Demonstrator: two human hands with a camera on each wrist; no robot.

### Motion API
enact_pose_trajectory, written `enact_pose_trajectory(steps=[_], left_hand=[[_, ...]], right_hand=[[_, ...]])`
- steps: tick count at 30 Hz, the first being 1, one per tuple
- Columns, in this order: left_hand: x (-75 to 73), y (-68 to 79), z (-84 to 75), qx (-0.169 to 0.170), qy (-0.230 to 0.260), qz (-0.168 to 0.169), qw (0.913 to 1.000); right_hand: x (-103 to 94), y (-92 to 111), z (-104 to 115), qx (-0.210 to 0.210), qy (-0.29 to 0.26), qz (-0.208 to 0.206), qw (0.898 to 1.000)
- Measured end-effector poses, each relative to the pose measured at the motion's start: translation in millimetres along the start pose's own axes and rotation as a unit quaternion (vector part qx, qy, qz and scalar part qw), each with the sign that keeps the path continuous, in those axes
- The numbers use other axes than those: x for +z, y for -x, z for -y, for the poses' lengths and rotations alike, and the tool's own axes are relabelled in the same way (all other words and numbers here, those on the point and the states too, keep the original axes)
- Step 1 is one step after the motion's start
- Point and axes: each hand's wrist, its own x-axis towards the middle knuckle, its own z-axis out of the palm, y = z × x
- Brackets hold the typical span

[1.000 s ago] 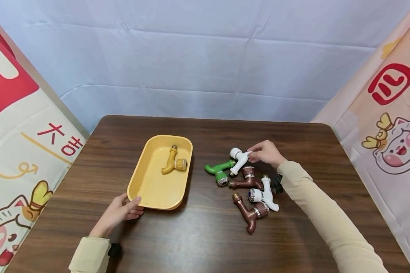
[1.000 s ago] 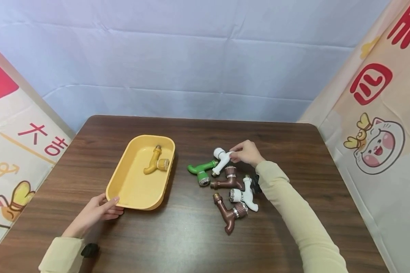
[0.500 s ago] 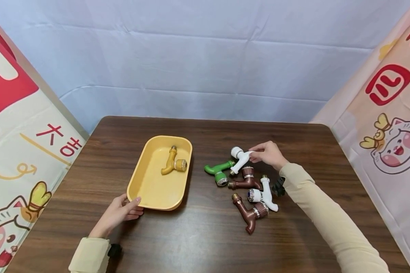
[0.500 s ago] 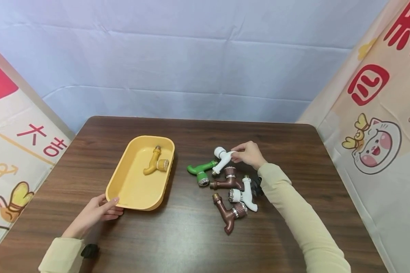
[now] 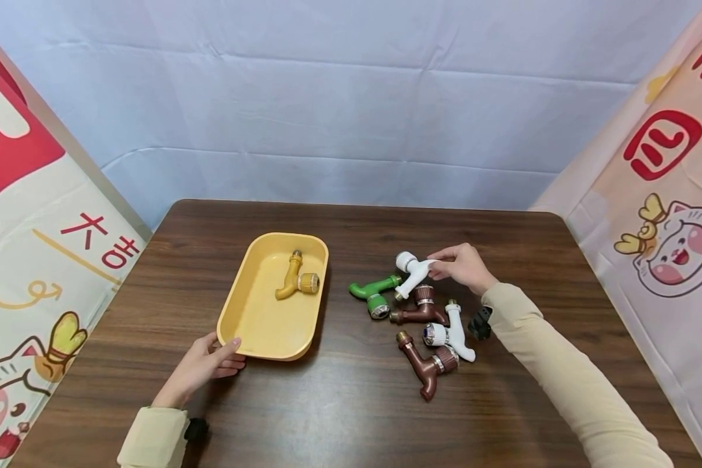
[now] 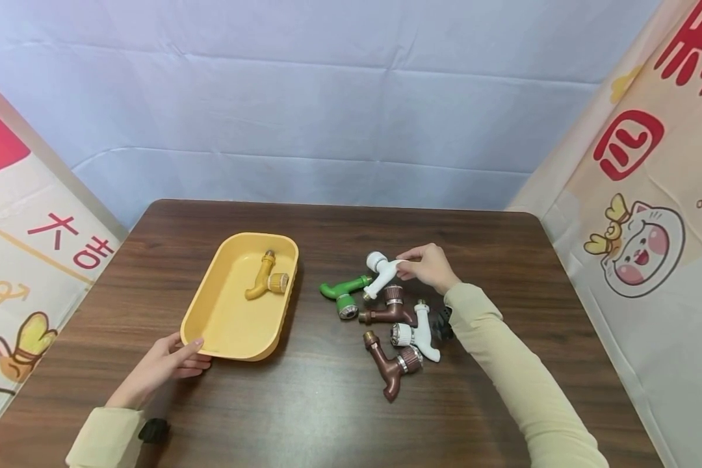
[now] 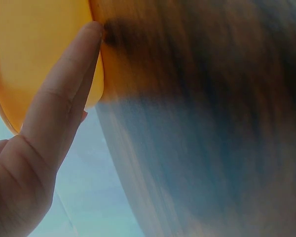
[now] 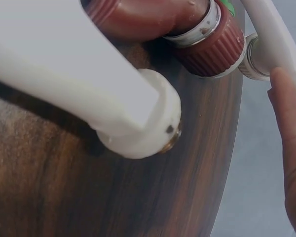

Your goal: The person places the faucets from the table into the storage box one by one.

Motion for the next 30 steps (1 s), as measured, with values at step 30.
enact_pose_trajectory(steps=[30], left_hand=[[2.2, 4.6, -3.6, -0.004, -0.006, -0.007, 0.9999]], right_hand=[[-9.3, 12.9, 6.2, -0.039, -0.056, -0.012, 0.998]])
